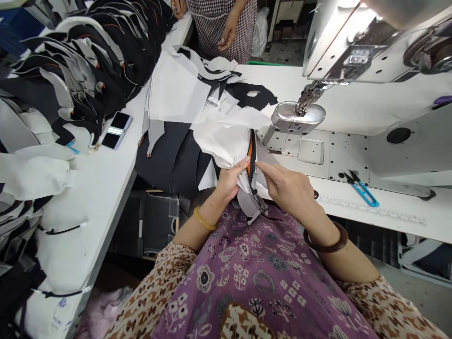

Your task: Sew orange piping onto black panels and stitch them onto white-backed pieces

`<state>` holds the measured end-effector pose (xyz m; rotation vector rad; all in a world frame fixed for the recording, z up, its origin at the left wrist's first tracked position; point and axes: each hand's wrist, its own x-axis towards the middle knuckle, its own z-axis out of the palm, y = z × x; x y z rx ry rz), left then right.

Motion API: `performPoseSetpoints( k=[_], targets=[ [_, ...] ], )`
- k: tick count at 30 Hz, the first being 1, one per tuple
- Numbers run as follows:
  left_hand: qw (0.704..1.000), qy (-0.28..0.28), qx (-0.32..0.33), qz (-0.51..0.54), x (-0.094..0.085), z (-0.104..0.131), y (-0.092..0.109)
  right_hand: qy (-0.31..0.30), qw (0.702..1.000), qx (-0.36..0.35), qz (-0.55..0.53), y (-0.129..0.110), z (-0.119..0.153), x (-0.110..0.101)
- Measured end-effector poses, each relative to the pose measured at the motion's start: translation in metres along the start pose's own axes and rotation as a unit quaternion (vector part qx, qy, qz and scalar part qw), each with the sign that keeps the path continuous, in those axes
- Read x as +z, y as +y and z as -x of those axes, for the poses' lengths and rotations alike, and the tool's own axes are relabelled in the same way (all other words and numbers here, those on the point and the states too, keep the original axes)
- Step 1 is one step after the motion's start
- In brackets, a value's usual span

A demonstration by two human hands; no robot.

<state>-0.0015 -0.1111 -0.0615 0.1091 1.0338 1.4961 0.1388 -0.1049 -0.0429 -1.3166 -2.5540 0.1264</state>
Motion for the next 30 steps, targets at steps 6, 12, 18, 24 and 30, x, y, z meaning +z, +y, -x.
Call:
performPoseSetpoints(
  k=[6,12,18,24,30],
  targets=[
    [0.999,-0.016,0.026,-0.008,-0.003,0.0,-0.002,-0.023,0.999,-0.026,0.035,0.001,-0.001,-0.003],
    [1.0,-0.012,0.019,0.002,-0.004,-0.001,-0.005,-0.006,0.996,-0.053,0.067,0.003,-0.001,-0.009],
    [1.0,0.012,-0.011,0.008,-0.002,0.002,-0.003,0.014,0.992,-0.087,0.086,0.005,0.0,-0.01],
    [1.0,0.017,-0.008,0.009,-0.003,0.002,-0.003,0.038,0.988,-0.114,0.099,0.009,0.0,-0.008],
    [0.999,0.029,-0.031,0.014,-0.003,0.001,-0.005,0.088,0.985,-0.13,0.074,0.014,0.0,0.003]
  ],
)
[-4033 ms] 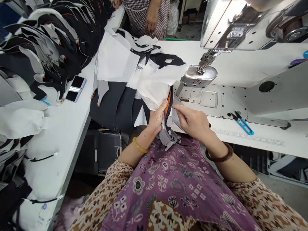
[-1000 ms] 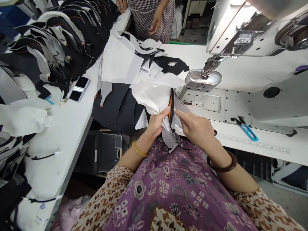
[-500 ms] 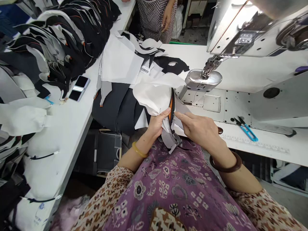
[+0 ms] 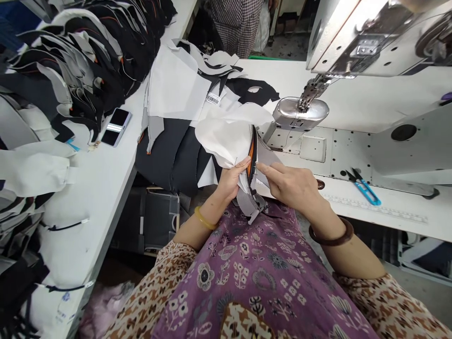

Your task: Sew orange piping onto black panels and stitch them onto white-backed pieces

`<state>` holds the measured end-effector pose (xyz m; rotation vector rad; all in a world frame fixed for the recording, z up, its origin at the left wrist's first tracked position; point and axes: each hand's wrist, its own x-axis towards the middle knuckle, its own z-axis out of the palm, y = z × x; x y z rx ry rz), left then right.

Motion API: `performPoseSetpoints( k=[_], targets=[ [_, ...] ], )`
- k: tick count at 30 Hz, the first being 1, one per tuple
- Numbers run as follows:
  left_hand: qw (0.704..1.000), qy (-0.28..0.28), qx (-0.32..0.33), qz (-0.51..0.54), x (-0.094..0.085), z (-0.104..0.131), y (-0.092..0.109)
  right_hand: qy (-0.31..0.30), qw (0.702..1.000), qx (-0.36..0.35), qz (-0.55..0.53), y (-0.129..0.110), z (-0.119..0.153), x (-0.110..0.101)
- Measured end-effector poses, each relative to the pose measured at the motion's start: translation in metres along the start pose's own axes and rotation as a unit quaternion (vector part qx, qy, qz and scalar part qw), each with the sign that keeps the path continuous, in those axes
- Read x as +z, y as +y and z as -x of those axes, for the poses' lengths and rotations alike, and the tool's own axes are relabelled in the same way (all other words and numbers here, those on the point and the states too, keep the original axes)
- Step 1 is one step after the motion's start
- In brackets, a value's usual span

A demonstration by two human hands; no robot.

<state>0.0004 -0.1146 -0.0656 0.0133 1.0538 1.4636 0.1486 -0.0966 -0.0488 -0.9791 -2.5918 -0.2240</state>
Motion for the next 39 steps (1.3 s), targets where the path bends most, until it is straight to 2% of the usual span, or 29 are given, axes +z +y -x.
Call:
performPoseSetpoints(
  k=[6,11,19,22,28,33,36,39],
  targets=[
    [0.999,0.023,-0.033,0.029,0.004,0.002,0.0,0.004,1.0,0.008,0.0,-0.001,0.0,0.001],
    [0.999,0.024,-0.031,0.026,0.004,0.0,0.001,0.018,0.999,0.025,-0.022,-0.002,0.001,0.001],
    [0.998,0.027,-0.039,0.046,0.007,0.003,0.001,0.069,0.993,0.045,-0.082,-0.005,0.005,0.016],
    [0.999,0.023,-0.024,0.036,0.009,0.004,0.0,0.083,0.99,0.057,-0.095,-0.006,0.006,0.017],
    [1.0,-0.01,0.022,0.008,0.007,0.003,-0.003,0.024,0.996,0.051,-0.064,-0.004,0.004,0.004],
    [1.0,0.011,0.004,0.029,0.008,0.004,-0.003,-0.033,0.998,0.054,-0.027,-0.004,0.003,-0.007],
    [0.999,0.012,-0.004,0.032,0.01,0.005,-0.003,-0.032,0.997,0.066,-0.033,-0.006,0.002,-0.005],
    [1.0,0.007,0.001,0.029,0.01,0.005,-0.003,0.001,0.995,0.082,-0.056,-0.01,0.003,0.003]
  ],
)
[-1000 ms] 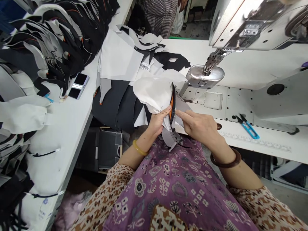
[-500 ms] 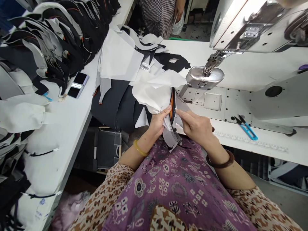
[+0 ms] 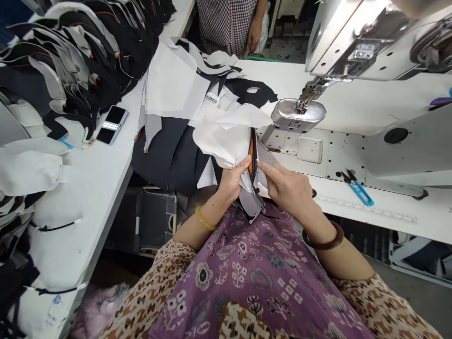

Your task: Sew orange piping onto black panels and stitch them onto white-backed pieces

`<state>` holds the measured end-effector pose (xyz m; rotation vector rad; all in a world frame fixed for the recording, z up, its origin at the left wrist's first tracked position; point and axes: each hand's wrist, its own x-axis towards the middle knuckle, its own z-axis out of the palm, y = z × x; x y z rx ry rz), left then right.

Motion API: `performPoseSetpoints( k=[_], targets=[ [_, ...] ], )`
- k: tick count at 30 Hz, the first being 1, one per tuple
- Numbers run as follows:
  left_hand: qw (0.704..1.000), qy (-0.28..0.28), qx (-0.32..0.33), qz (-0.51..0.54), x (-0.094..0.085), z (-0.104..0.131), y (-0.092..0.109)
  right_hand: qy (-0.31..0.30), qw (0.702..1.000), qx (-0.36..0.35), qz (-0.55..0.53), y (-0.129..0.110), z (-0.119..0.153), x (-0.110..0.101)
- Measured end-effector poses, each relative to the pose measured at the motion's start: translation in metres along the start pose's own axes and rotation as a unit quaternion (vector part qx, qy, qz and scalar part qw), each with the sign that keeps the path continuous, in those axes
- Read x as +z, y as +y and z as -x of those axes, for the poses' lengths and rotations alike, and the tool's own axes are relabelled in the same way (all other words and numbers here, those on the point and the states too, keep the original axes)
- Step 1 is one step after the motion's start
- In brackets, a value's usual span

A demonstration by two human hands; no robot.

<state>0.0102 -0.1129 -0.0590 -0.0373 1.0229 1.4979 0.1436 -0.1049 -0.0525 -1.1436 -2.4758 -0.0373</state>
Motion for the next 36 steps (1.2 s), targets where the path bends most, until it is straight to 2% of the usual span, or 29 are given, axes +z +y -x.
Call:
performPoseSetpoints(
  k=[5,16,23,27,30,33,36],
  targets=[
    [0.999,-0.021,0.048,-0.008,0.001,0.0,-0.002,0.065,0.997,0.004,-0.035,-0.002,0.003,0.01],
    [0.998,-0.036,0.058,0.017,0.003,0.002,-0.005,0.074,0.99,0.054,-0.104,-0.007,0.006,0.02],
    [0.999,-0.015,0.033,0.026,0.005,0.002,-0.005,0.081,0.969,0.091,-0.217,-0.009,0.003,0.021],
    [0.999,-0.035,0.031,-0.013,0.002,0.003,-0.007,0.026,0.93,0.122,-0.346,-0.001,-0.006,0.014],
    [0.998,-0.045,0.036,-0.03,0.003,0.004,-0.008,-0.036,0.868,0.151,-0.472,0.005,-0.01,0.014],
    [0.997,-0.038,0.05,-0.035,0.006,0.005,-0.008,-0.035,0.802,0.196,-0.564,0.004,-0.008,0.02],
    [0.997,-0.019,0.058,-0.04,0.011,0.006,-0.009,-0.01,0.77,0.233,-0.594,0.0,-0.005,0.024]
  ],
)
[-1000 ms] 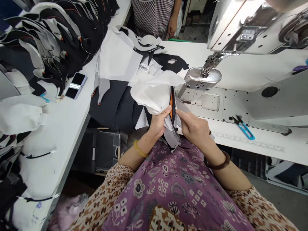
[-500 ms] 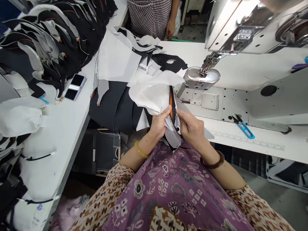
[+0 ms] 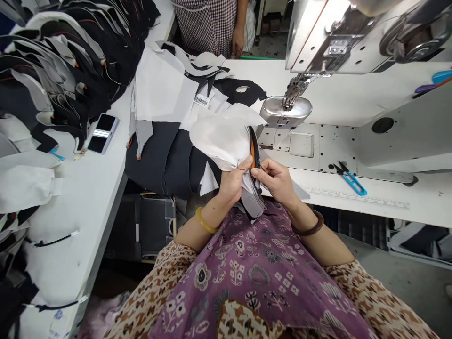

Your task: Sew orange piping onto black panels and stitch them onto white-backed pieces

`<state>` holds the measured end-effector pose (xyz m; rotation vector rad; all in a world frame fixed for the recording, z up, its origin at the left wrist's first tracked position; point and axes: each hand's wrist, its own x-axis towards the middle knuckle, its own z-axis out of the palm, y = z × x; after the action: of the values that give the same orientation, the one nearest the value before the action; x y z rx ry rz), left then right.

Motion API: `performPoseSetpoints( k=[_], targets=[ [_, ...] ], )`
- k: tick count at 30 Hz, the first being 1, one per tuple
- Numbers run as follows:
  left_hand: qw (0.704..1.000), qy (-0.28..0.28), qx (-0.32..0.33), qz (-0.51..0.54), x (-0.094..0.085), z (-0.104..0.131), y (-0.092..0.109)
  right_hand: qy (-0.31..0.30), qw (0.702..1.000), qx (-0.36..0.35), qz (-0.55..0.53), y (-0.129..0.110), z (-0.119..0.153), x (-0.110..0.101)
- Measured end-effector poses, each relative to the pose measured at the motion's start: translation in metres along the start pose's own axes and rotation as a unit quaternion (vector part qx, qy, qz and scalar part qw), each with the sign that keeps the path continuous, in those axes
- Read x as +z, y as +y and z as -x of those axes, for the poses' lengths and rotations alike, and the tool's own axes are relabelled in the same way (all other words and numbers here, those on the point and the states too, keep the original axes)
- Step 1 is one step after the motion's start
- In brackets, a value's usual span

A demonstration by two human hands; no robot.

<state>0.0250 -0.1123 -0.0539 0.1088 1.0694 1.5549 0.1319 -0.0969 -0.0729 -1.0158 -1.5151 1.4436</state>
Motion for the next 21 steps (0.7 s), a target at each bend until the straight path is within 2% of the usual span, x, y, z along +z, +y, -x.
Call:
performPoseSetpoints(
  k=[9,13,16,19,21],
  targets=[
    [0.998,0.011,-0.048,0.029,0.006,0.0,-0.004,0.042,0.996,0.048,-0.068,0.002,0.004,0.003],
    [1.0,-0.011,-0.008,0.02,0.007,-0.001,-0.006,0.017,0.996,0.056,-0.07,0.002,0.001,-0.004],
    [0.999,-0.025,0.017,0.025,0.006,-0.001,-0.007,-0.038,0.996,0.028,0.069,0.0,0.003,-0.017],
    [0.999,-0.027,0.014,0.028,0.004,-0.001,-0.007,-0.028,0.964,-0.013,0.264,-0.004,0.01,-0.029],
    [0.999,-0.027,0.011,0.019,0.003,-0.001,-0.008,-0.011,0.939,-0.037,0.343,-0.007,0.015,-0.032]
  ],
)
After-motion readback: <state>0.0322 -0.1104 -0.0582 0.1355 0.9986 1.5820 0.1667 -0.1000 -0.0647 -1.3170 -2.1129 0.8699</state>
